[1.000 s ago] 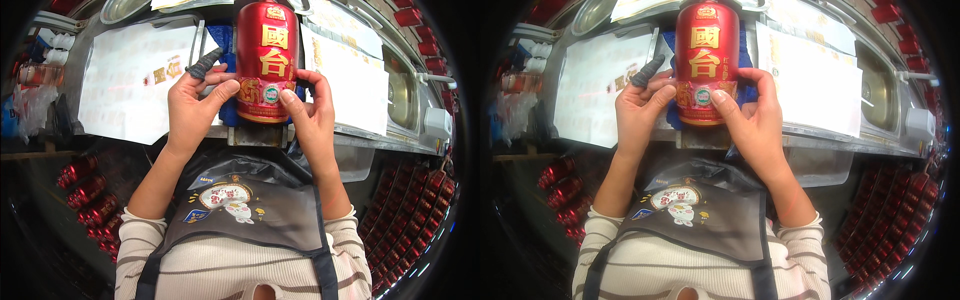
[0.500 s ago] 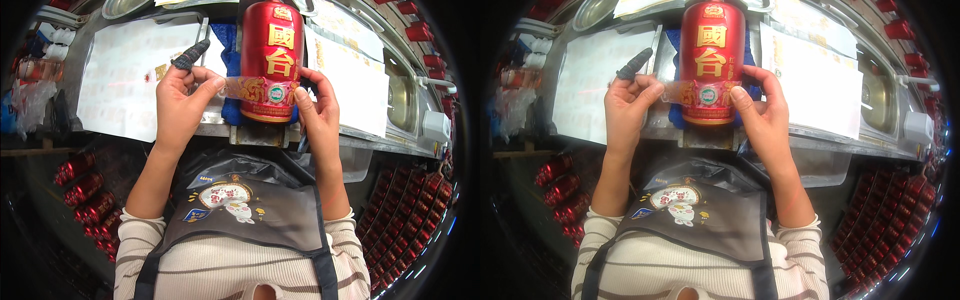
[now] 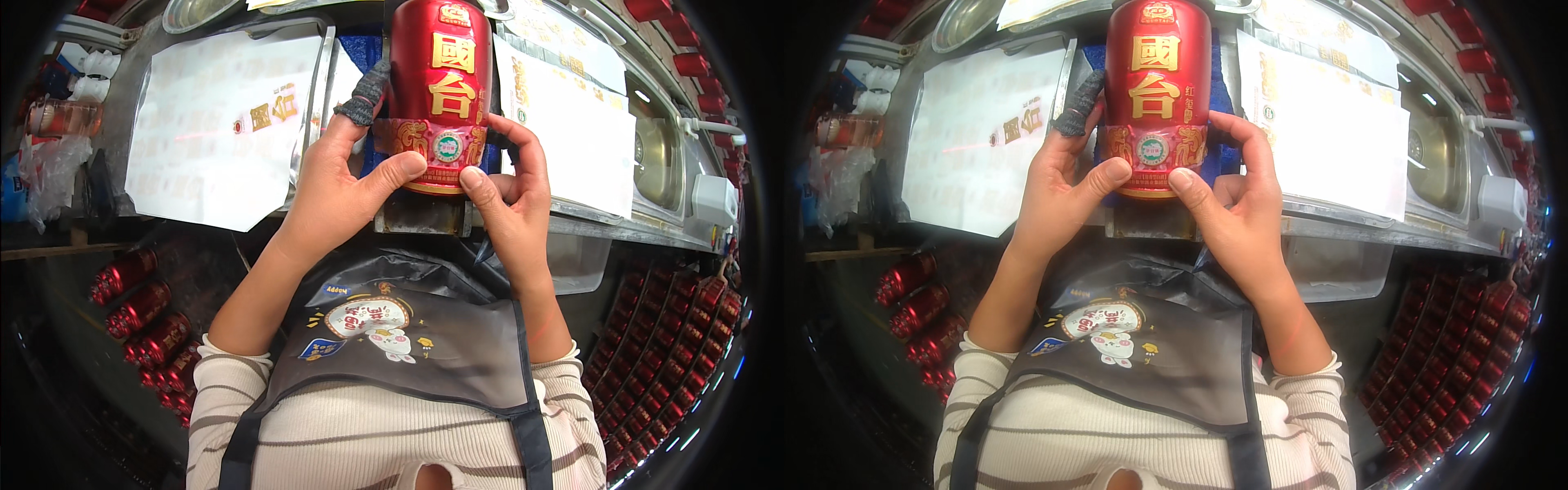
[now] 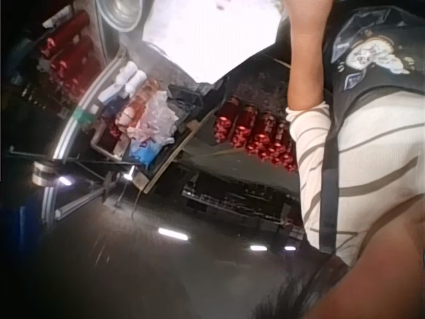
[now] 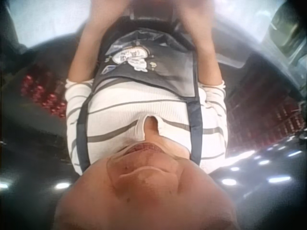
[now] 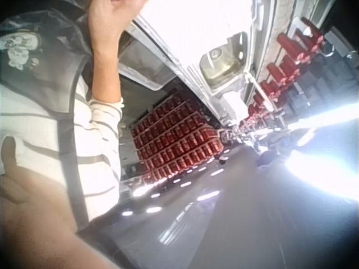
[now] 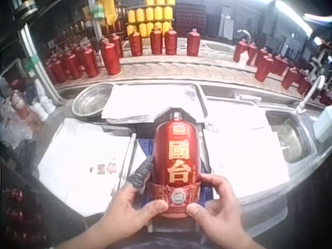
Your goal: The person applies decorative gold labels to red cylindrical cans. They peel each label from a backing sheet, align it on the can, and smooth it down with their fingers. The person handles multiple cans one at a time, rotating each can to apply labels on different sides.
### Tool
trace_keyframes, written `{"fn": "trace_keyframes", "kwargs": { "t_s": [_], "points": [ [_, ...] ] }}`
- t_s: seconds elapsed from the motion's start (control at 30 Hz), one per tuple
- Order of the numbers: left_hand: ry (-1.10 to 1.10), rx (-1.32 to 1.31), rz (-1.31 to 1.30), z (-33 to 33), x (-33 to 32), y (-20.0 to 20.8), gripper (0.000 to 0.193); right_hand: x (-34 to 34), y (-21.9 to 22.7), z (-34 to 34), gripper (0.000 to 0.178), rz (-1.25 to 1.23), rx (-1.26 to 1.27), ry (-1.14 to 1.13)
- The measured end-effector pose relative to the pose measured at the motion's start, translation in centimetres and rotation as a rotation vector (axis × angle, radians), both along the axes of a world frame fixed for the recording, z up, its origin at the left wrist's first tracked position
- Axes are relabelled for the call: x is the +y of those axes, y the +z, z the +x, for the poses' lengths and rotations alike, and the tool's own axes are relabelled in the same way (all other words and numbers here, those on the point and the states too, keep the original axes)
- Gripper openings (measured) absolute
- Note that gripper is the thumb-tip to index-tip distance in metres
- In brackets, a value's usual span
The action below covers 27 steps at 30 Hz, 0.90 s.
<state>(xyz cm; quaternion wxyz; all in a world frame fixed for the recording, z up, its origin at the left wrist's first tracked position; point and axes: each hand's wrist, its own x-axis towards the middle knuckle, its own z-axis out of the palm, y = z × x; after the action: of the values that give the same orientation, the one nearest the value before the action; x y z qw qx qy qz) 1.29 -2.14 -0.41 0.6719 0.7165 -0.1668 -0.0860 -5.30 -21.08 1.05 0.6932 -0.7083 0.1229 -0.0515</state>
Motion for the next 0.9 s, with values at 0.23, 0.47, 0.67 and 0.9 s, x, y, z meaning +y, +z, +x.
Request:
{"fn": "trace_keyframes", "kwargs": {
  "t_s": [0.23, 0.47, 0.67, 0.9],
  "points": [
    [-0.03, 0.07, -0.025, 0.3, 0.9, -0.6, 0.057, -0.1, 0.4, 0.2, 0.055, -0.006, 0.044, 0.012],
    [0.075, 0.136, -0.052, 0.7, 0.9, -0.2, 0.044, -1.9, -0.1, 0.7, 0.041, -0.206, 0.096, 0.012],
    [0.118, 0.132, 0.033, 1.3, 1.6, -0.1, 0.031, -2.7, -0.8, 2.2, 0.022, -0.409, 0.103, 0.082],
    [0.1, -0.019, 0.057, -0.3, 2.1, 3.8, 0.023, -3.0, -0.7, 1.9, 0.015, -0.246, 0.153, 0.022]
  ]
}}
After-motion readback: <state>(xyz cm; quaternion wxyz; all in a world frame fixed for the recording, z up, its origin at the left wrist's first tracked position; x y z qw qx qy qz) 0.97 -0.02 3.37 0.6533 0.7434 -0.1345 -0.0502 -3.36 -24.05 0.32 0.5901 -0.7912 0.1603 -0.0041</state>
